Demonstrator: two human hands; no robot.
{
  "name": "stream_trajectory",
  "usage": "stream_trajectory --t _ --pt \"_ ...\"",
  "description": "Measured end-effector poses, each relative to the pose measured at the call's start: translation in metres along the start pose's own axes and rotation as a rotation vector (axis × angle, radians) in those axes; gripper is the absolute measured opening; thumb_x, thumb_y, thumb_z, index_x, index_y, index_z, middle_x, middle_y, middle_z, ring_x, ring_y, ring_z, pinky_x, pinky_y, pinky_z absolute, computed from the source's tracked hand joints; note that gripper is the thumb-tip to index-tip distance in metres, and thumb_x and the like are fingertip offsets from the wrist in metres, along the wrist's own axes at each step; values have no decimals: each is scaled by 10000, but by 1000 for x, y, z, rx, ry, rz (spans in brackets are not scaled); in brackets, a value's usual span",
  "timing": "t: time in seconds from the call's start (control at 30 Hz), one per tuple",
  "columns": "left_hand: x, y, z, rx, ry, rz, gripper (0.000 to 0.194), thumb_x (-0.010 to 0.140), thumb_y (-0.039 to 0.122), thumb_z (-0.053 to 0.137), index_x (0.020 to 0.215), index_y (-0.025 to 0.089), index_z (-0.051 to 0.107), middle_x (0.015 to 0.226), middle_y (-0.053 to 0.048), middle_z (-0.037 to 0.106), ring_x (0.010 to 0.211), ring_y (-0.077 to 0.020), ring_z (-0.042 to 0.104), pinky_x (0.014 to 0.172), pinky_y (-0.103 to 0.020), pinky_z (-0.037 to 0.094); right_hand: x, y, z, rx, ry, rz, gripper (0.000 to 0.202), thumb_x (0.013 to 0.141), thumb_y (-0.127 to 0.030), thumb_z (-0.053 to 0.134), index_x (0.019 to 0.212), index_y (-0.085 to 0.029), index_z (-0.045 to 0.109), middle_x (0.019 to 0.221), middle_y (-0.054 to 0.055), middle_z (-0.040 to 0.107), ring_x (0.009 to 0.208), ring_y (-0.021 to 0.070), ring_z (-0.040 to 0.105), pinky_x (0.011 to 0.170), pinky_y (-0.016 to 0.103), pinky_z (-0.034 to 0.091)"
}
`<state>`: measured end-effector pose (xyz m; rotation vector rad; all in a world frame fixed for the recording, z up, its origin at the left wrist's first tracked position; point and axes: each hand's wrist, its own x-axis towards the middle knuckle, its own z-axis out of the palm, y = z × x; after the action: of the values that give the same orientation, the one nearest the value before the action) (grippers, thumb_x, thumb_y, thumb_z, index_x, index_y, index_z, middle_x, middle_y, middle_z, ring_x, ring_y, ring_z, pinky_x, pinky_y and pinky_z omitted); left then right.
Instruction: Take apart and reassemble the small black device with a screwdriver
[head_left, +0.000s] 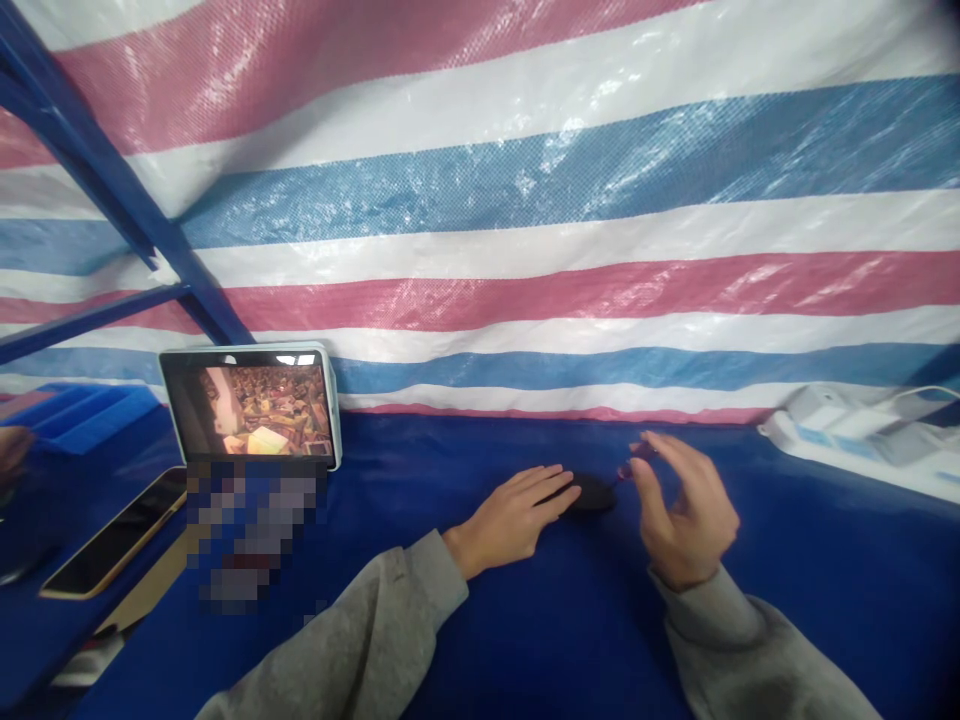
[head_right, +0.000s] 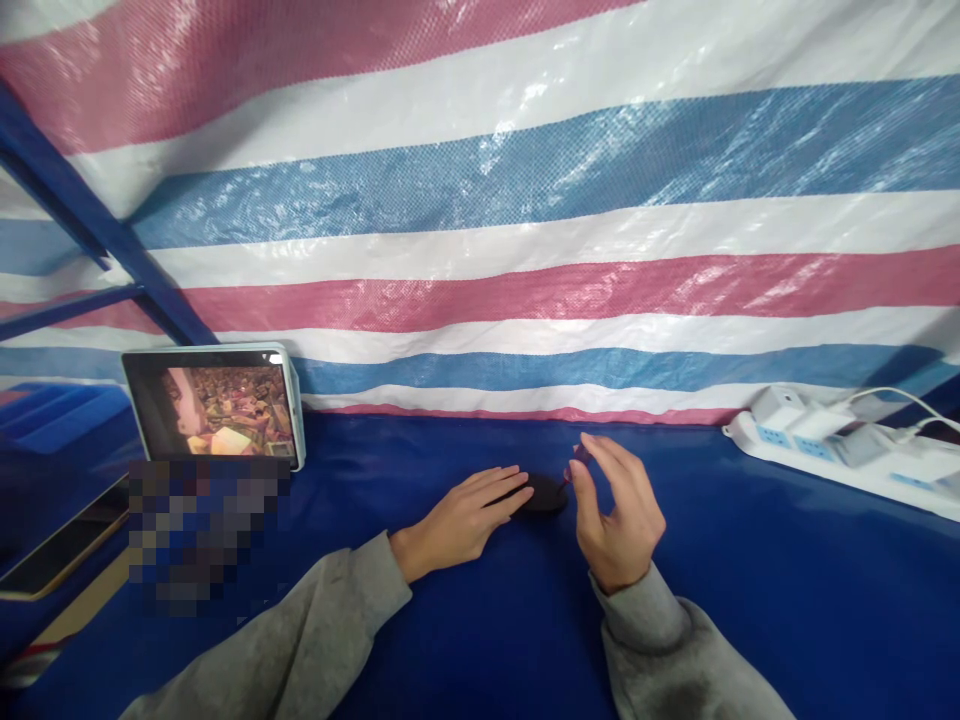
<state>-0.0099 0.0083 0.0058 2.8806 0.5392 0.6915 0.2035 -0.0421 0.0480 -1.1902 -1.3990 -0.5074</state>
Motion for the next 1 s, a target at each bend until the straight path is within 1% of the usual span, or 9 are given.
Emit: stream_trajectory --t 0.13,0.3,0.5,0.6,0.67,0.77,0.83,0.9,1.0 --pt "0 0 0 -14 5 1 487 1004 123 431 1485 188 391 1533 -96 439 1474 -214 326 1197 -427 348 -1 1 0 49 -40 13 324 905 -202 608 1227 -203 639 1059 98 748 965 249 717 855 421 587" --pt "0 1 -1 8 -3 6 453 1010 133 430 1463 159 423 1527 -95 448 1469 -207 334 1208 -404 331 1 1 1 42 23 15 326 831 -198 717 1152 -207 661 907 59 748 884 225 710 822 386 582" --pt "0 1 -1 11 0 7 464 1002 123 434 1464 170 424 1525 -93 450 1469 -212 335 1201 -410 341 1 0 1 74 -90 69 341 918 -224 591 1257 -198 616 1060 99 738 971 242 709 876 420 574" --pt "0 0 -1 1 2 2 483 1001 119 429 1478 194 406 1527 -91 447 1473 -214 327 1195 -426 351 0 1 1 40 -20 44 353 855 -239 687 1204 -209 648 1003 88 734 942 248 700 851 425 579" --pt "0 0 0 -2 2 1 486 999 114 430 1478 195 405 1525 -93 450 1475 -210 323 1197 -423 349 0 1 1 57 -9 46 375 861 -213 673 1235 -216 636 1003 84 732 926 239 699 845 419 578" --pt "0 0 0 2 -2 9 480 999 119 436 1474 185 409 1522 -95 454 1474 -205 324 1203 -412 338 0 0 1 95 -114 72 429 924 -194 566 1353 -210 558 1099 109 716 981 239 689 892 439 558" --pt "0 0 0 10 -6 13 475 1004 127 437 1475 183 408 1528 -89 448 1476 -201 320 1209 -407 326 2 0 1 62 -142 87 424 930 -228 564 1354 -198 556 1115 123 697 1019 251 667 904 452 547" --pt "-1 -1 0 19 -11 17 465 1013 136 432 1475 182 408 1538 -79 436 1480 -195 309 1215 -399 315 3 1 1 18 -99 82 404 903 -262 620 1301 -197 596 1059 116 690 1002 253 654 884 444 549" --pt "-1 -1 1 31 -2 23 433 1038 171 415 1471 184 416 1535 -68 441 1480 -185 310 1216 -388 316 4 1 0 13 -30 55 403 868 -237 668 1267 -210 621 1022 100 690 952 241 658 857 420 552"
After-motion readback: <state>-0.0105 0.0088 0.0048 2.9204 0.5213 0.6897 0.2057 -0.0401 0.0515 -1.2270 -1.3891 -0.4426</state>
